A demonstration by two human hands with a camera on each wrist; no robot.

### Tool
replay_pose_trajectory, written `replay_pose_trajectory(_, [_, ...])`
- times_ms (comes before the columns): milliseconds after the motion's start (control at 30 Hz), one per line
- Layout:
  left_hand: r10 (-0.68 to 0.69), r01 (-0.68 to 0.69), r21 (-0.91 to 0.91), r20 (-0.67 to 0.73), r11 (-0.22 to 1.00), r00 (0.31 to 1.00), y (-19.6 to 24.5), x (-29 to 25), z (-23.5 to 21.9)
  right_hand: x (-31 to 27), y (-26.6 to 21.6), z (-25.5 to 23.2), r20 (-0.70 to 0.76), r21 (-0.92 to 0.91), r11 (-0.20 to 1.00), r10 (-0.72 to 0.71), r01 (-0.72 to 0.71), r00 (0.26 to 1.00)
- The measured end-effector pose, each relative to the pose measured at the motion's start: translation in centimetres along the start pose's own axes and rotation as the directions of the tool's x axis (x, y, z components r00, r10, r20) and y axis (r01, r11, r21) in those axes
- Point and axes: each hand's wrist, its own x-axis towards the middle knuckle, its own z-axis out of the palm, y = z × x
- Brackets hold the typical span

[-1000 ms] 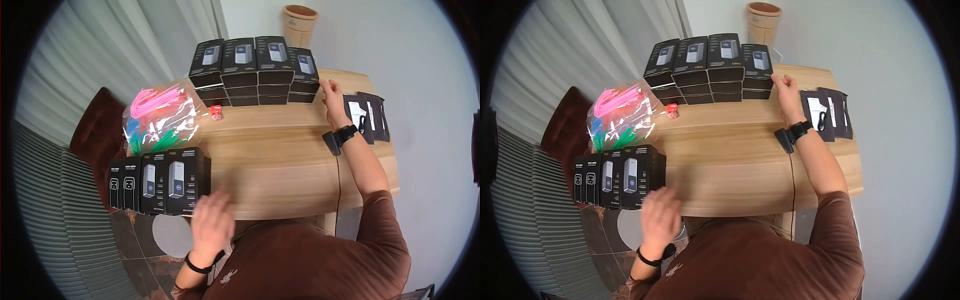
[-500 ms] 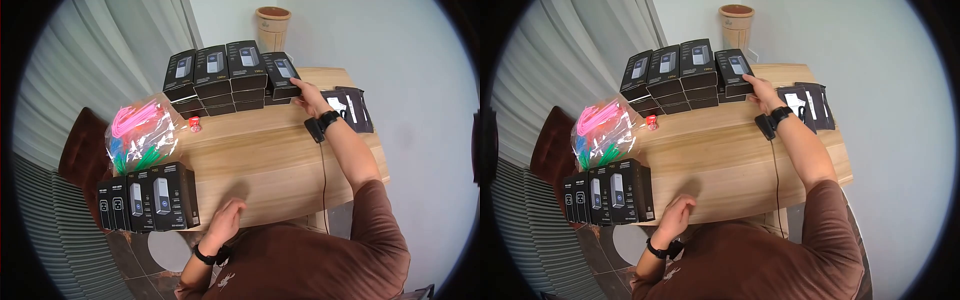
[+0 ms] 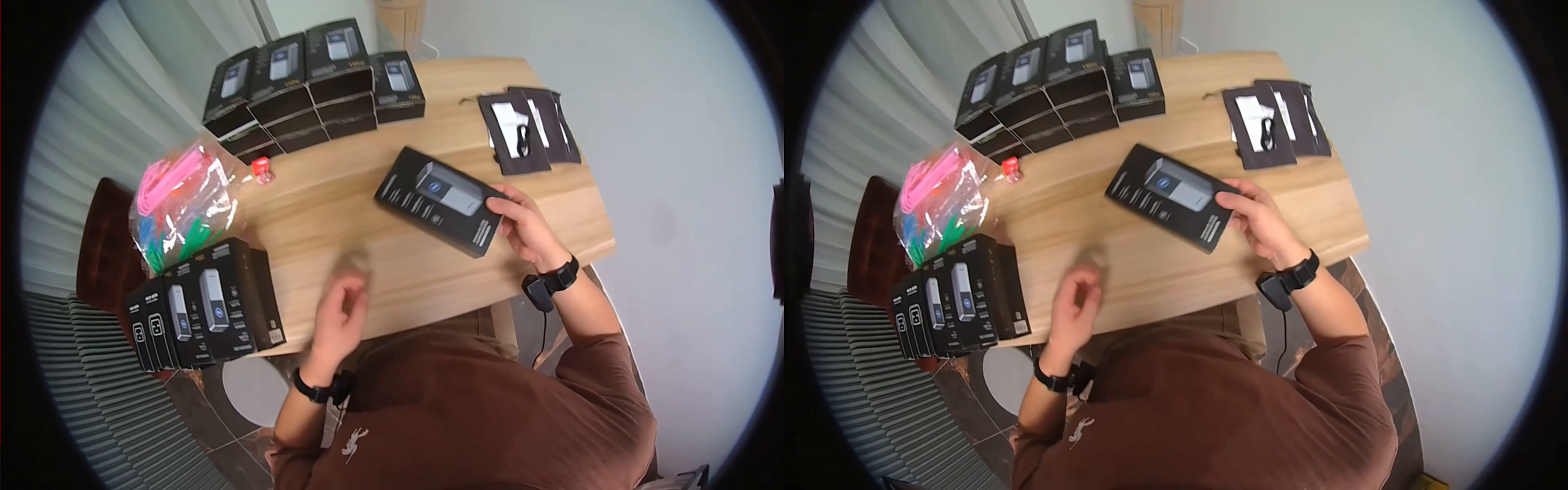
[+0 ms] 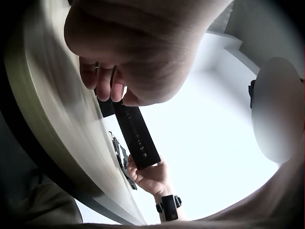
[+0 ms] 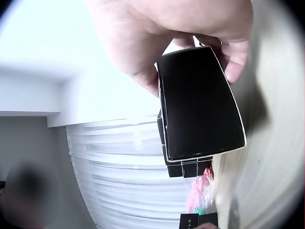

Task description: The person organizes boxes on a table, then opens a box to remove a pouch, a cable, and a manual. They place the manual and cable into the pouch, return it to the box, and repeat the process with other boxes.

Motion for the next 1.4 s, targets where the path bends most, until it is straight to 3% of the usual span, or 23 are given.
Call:
replay_pose_trajectory(133, [-0.109, 0.073, -0.256, -0.130, 0.964, 0.986, -0.5, 2.4, 1.7, -1.2, 2.8, 0.7, 0.072, -0.209, 0.978, 0.038, -0.022, 0.997])
replay_pose_trajectory(233, [-0.241, 0.218, -0.307, -0.038, 0.926, 0.970, -1.7, 3.4, 2.2, -1.2, 4.0, 1.8, 0.094, -0.286, 0.958, 0.009, 0.018, 0.995])
replay_pose_trajectory(433, [-0.215, 0.174, -0.272, -0.133, 0.947, 0.967, -2.4, 5.2, 3.1, -1.7, 4.1, 2.6, 0.076, -0.582, 0.809, -0.040, 0.077, 0.996])
replay_pose_trajectory(533, [-0.194, 0.151, -0.265, -0.142, 0.952, 0.971, -1.8, 6.0, 3.6, -1.2, 6.0, 2.3, 0.084, -0.531, 0.800, -0.278, 0.279, 0.957])
replay_pose_trajectory(733, [-0.218, 0.198, -0.129, -0.164, 0.972, 0.962, -1.6, 6.4, 3.6, -2.5, 6.4, 0.8, 0.085, -0.608, 0.687, -0.442, 0.398, 0.893])
replay_pose_trajectory(867, [-0.237, 0.220, -0.106, -0.179, 0.970, 0.955, -0.9, 6.5, 3.7, -5.5, 6.8, 1.1, 0.194, -0.597, 0.690, -0.370, 0.409, 0.908])
replay_pose_trajectory(1100, [-0.263, 0.207, -0.297, -0.160, 0.932, 0.951, -2.5, 7.0, 3.1, -6.8, 6.7, 2.2, 0.210, -0.709, 0.557, -0.417, 0.432, 0.884])
replay_pose_trajectory(1200, [-0.324, 0.228, -0.405, -0.186, 0.886, 0.928, -3.5, 7.7, 1.6, -6.8, 6.2, 2.1, 0.297, -0.728, 0.436, -0.493, 0.528, 0.817])
replay_pose_trajectory(1400, [-0.383, 0.171, -0.483, -0.383, 0.859, 0.841, -4.3, 9.0, -1.5, -6.7, 4.4, 0.1, 0.316, -0.722, 0.433, -0.487, 0.540, 0.814])
